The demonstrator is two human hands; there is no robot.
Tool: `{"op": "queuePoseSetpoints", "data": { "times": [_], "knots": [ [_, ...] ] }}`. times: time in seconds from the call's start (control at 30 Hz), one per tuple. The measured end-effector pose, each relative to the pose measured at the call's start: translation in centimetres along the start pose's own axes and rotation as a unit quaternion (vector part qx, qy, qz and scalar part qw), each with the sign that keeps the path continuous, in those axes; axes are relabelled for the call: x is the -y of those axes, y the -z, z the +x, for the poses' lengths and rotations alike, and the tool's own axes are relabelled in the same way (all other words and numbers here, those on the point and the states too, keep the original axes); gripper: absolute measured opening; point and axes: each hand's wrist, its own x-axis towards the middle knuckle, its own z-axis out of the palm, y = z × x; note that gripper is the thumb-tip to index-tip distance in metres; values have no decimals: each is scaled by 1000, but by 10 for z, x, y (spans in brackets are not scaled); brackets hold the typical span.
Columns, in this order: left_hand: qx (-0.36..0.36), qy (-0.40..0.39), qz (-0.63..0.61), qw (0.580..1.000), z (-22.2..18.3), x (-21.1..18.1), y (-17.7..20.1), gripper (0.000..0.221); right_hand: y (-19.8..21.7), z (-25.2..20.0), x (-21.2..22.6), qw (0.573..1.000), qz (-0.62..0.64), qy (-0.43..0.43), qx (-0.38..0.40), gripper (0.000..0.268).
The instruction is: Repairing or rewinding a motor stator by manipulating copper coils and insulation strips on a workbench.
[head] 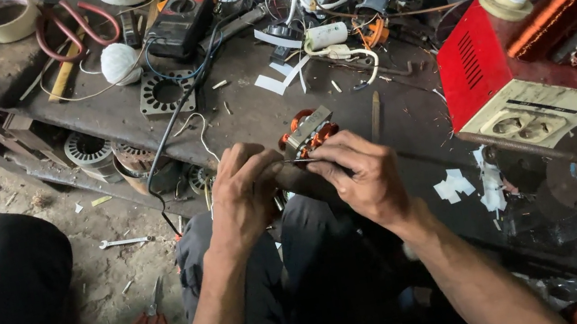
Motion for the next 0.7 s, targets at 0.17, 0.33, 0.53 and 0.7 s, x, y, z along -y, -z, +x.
{"op": "queuePoseSetpoints", "data": {
  "times": [0.17, 0.33, 0.53, 0.7],
  "knots": [
    [6, -27, 2, 1000, 1, 0, 2, 15, 1, 0, 5, 999, -32, 15, -9, 1],
    [-5, -27, -4, 1000, 0, -3, 5, 12, 2, 4, 15, 999, -19, 15, -32, 3],
    [-37, -25, 50, 998, -5, 2, 1, 8, -3, 6, 24, 998, -34, 10, -44, 5],
    [-39, -21, 71, 996, -2, -6, 5, 8, -4, 8, 27, 999, -13, -4, -52, 5]
  ]
}}
